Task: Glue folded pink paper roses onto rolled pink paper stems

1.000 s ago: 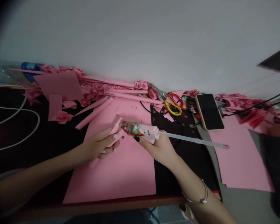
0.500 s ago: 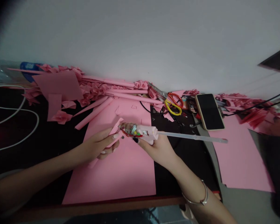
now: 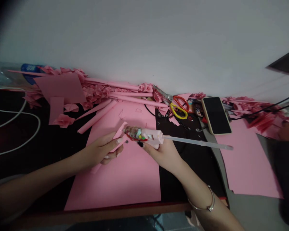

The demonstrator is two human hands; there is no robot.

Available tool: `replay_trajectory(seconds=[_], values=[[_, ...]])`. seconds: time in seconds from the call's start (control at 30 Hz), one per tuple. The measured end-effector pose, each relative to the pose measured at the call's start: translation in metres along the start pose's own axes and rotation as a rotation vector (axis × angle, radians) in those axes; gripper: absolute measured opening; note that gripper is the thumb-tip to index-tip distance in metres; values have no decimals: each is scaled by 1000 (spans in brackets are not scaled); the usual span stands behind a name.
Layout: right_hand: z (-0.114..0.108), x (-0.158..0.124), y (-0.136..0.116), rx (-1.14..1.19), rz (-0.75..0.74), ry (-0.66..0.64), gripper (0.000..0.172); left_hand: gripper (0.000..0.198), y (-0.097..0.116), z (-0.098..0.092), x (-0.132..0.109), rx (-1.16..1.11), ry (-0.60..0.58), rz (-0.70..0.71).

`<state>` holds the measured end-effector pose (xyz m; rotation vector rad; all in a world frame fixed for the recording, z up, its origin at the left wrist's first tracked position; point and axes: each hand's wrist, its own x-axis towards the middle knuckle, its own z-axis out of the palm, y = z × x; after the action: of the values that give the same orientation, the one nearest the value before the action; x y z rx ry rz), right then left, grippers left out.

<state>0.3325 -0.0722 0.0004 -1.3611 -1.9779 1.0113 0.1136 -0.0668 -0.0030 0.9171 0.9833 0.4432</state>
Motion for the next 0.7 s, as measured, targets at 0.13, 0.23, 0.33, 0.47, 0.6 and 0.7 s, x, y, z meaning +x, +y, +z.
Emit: replay_trajectory(seconds=[0.13, 0.23, 0.33, 0.47, 0.6, 0.7], values=[[0, 0, 0, 0, 25, 20, 22, 13, 1, 1, 0, -2, 12, -6], [1, 1, 0, -9, 57, 79, 23, 13, 0, 1, 0, -6, 19, -18], [1, 1, 0, 4, 4, 29, 19, 14, -1, -1, 0, -1, 4, -21], [0, 1, 0, -6, 41, 81, 16, 14, 0, -1, 0, 12, -8, -15], [0, 2, -2, 18, 29, 35, 18, 15, 0, 0, 0, 17, -3, -21], [0, 3, -3, 6, 30, 63, 18, 15, -1, 0, 0, 14, -11, -5]])
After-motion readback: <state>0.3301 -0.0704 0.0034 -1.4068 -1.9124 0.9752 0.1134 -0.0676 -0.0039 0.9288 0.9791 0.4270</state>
